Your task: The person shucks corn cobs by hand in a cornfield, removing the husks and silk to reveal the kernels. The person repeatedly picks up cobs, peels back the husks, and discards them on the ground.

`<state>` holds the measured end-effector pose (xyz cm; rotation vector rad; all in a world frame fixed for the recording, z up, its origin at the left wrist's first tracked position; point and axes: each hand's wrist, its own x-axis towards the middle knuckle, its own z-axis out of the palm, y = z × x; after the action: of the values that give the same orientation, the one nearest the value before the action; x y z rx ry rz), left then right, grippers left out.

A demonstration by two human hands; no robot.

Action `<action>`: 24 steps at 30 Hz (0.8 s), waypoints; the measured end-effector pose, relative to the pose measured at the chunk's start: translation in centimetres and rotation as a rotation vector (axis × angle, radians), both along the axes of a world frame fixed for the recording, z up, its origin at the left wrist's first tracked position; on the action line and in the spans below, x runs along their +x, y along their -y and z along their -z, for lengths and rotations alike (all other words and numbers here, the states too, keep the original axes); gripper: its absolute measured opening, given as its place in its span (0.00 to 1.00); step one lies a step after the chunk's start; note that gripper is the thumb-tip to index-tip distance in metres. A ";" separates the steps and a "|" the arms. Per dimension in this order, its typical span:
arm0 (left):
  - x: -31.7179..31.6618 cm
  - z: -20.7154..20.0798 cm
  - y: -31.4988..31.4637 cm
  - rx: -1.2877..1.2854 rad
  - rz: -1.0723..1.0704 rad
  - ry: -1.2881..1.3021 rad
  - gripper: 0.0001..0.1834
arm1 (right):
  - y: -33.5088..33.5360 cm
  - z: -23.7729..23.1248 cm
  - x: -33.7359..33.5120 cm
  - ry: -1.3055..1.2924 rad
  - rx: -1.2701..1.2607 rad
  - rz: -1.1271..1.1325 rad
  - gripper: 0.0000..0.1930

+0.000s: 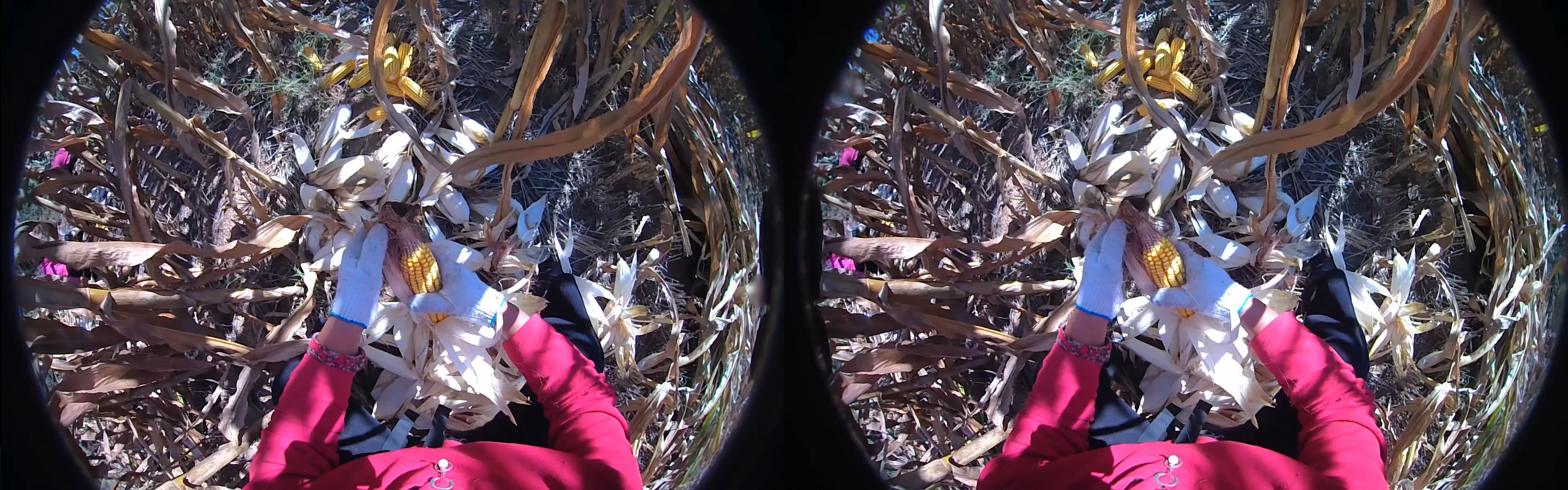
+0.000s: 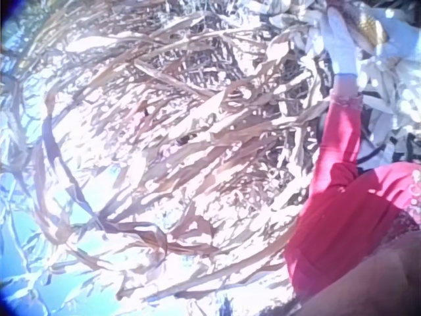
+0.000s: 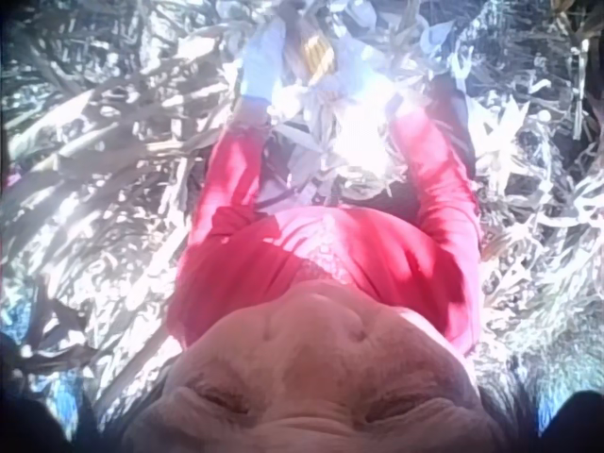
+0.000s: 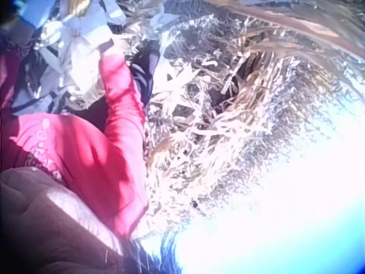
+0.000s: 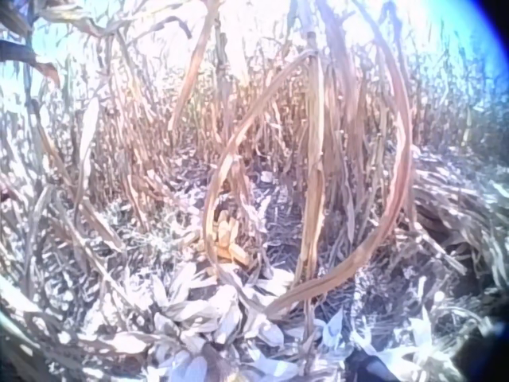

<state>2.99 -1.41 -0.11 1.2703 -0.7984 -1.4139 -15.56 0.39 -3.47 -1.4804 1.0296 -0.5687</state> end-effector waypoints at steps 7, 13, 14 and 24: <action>0.5 0.1 0.1 0.235 -0.079 -0.204 0.15 | -1.0 1.1 0.1 0.358 0.218 -0.030 0.50; 0.4 1.4 0.1 0.296 -0.162 -0.637 0.17 | -0.4 -0.8 0.8 0.095 -0.073 0.200 0.46; 0.3 1.5 -0.2 0.294 -0.136 -0.611 0.17 | -0.6 -0.9 0.8 0.048 -0.125 0.249 0.44; 2.5 -0.7 1.2 0.344 -0.297 -0.478 0.19 | 1.1 -2.9 -2.4 0.358 0.206 0.545 0.28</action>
<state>5.48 -2.58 0.60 1.1720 -0.0408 -1.5594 -17.97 -0.71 -0.54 -0.8672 1.1628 -1.0380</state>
